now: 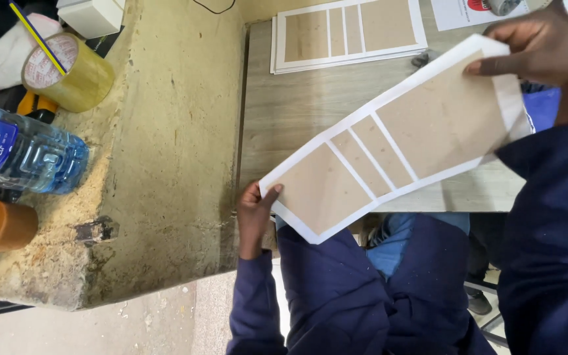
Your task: Assembling paper folders by folding edges and using a tool to press down the seams.
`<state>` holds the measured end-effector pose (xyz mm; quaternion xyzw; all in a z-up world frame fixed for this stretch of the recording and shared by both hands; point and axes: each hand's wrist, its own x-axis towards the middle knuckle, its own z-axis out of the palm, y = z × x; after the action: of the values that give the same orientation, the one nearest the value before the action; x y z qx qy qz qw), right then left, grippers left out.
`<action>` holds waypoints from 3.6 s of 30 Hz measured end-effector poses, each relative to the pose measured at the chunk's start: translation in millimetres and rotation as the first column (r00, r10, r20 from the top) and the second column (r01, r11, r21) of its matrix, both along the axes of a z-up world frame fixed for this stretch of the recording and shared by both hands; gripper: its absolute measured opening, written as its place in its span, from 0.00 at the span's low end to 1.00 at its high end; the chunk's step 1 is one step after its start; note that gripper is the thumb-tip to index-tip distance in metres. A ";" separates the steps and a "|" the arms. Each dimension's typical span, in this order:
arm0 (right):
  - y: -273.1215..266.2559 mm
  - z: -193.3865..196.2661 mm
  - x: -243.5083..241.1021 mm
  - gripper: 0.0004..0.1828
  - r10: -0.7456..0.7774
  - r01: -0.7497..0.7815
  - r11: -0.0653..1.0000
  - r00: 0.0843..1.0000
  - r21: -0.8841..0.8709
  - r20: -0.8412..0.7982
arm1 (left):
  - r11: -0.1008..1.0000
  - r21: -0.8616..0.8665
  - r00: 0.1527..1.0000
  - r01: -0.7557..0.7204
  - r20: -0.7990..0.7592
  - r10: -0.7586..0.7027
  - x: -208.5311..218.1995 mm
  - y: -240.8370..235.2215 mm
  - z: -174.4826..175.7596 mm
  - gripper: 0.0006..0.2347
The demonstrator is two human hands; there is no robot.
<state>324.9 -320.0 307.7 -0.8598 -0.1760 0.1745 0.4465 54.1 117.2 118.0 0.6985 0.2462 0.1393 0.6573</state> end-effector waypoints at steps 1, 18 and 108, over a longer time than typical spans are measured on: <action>-3.7 -14.4 3.3 0.15 0.015 -0.011 0.999 0.990 0.031 -0.142 | 0.998 -0.007 0.998 0.060 -0.017 -0.060 11.4 15.3 0.7 0.08; 13.1 -283.8 102.5 0.24 0.155 0.042 0.799 0.949 -0.600 0.273 | 0.580 0.706 0.904 0.407 -0.402 -0.146 215.1 73.9 -42.9 0.09; 165.5 -222.0 5.6 0.41 0.354 0.019 0.662 0.873 -0.749 0.335 | 0.054 0.973 0.936 0.225 -0.200 -0.290 166.2 -40.0 -65.7 0.24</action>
<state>330.5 -154.5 85.7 -0.9602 -0.2711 0.0663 -0.0077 220.3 77.2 52.3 0.9838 -0.0539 0.1654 0.0433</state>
